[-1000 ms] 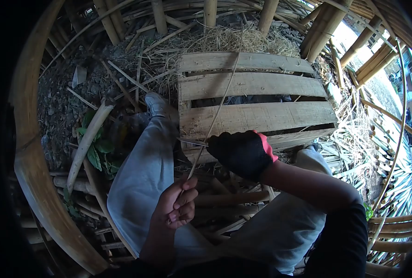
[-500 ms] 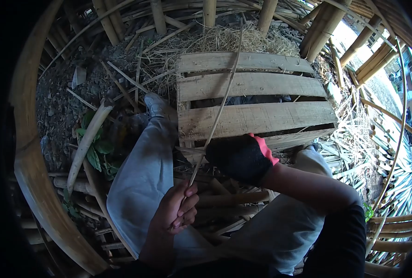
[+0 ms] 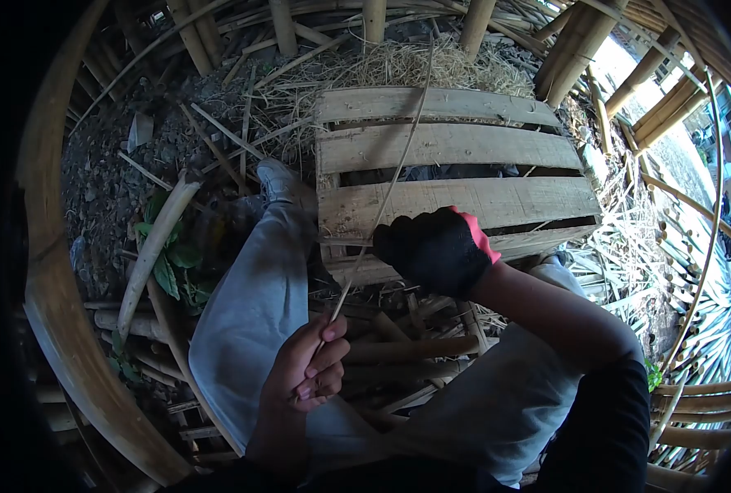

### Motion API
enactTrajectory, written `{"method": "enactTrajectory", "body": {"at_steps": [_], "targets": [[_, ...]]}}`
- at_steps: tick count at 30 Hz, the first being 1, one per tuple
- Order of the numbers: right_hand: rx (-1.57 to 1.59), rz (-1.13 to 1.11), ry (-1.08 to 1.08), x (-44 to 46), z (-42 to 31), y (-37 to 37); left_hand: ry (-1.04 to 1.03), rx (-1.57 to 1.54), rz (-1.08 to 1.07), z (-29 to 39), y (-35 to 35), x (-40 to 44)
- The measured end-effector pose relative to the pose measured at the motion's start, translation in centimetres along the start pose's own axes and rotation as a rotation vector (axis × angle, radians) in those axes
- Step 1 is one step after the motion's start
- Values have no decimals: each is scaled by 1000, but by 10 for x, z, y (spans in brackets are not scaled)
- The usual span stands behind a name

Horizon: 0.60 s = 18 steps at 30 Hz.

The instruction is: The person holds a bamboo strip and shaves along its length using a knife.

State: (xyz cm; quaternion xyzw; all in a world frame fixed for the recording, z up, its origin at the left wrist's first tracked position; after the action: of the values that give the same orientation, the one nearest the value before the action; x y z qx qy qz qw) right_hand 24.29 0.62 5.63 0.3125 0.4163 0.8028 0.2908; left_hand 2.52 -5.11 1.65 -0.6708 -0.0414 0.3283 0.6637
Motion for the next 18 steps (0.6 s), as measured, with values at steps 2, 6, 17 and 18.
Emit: {"method": "enactTrajectory", "body": {"at_steps": [2, 6, 17, 18], "targets": [[-34, 15, -79, 1, -5, 3, 4, -14, -9, 2, 5, 0], [-65, 83, 21, -5, -5, 3, 25, -33, -31, 2, 5, 1], [-46, -42, -46, 2, 35, -14, 60, -60, -69, 4, 6, -2], [-86, -40, -45, 1, 44, -21, 48, -45, -71, 5, 5, -1]]}}
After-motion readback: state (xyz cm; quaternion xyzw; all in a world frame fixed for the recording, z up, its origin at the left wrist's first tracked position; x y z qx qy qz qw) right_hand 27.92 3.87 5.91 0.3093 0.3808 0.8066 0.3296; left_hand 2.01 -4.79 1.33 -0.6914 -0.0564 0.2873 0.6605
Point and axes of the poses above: each hand's wrist, its own x-axis towards the middle knuckle, its own y-axis out of the back of the hand, z = x × y, the point moved 2 cm from there along x, towards the middle knuckle, and after that the axes turned 12 degrees about -x, right-handed, at the moved point
